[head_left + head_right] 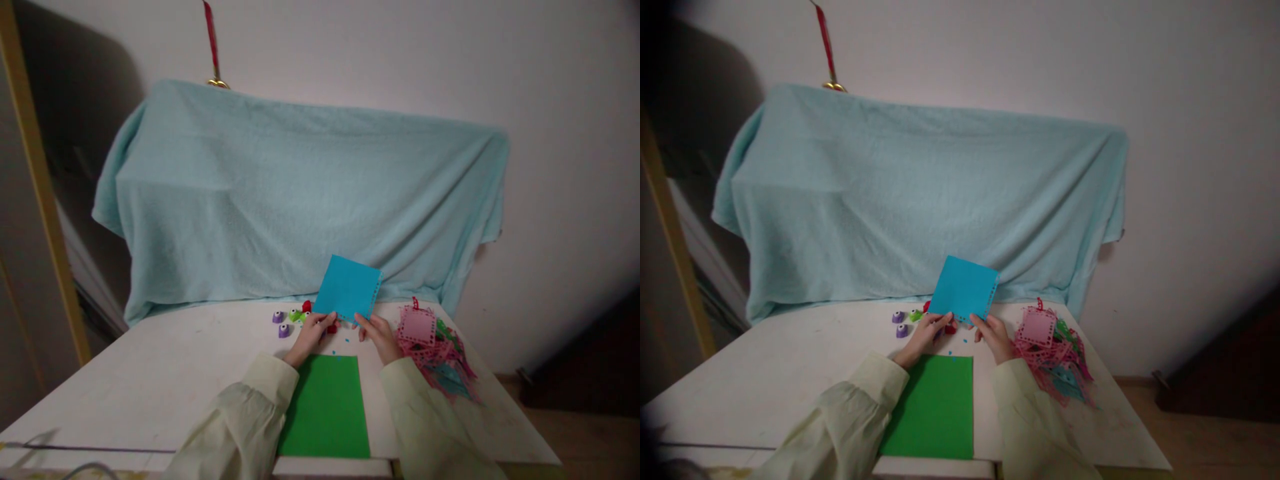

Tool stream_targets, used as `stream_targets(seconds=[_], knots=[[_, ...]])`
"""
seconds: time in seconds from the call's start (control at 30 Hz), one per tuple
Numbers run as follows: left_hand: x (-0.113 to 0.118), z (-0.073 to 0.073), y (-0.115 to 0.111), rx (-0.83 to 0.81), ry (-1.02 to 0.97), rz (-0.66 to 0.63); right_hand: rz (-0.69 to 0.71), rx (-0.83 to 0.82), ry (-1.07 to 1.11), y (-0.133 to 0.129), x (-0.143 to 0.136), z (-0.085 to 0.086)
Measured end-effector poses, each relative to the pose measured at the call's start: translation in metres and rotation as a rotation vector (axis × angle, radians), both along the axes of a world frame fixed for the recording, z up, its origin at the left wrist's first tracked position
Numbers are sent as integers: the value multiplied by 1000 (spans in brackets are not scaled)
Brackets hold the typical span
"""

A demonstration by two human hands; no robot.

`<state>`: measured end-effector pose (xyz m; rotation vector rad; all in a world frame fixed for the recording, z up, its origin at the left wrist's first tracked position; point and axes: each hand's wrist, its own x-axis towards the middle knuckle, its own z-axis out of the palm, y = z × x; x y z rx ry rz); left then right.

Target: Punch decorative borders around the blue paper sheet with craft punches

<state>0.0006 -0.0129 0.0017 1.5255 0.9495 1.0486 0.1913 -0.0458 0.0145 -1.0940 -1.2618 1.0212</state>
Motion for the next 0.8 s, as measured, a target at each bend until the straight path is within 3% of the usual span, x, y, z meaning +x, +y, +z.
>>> stream_targets(seconds=[0.17,0.43,0.7,0.8], knots=[[3,-5,0,-2,24,-77,84,3,-82,2,0,-4],[6,6,-9,-77,-78,-244,16,65,-64,8,4,-8],[8,3,-13,89,-173,-298,-89,51,82,10,10,-10],[8,2,-15,122,-92,-275,-110,54,163,11,11,-11]])
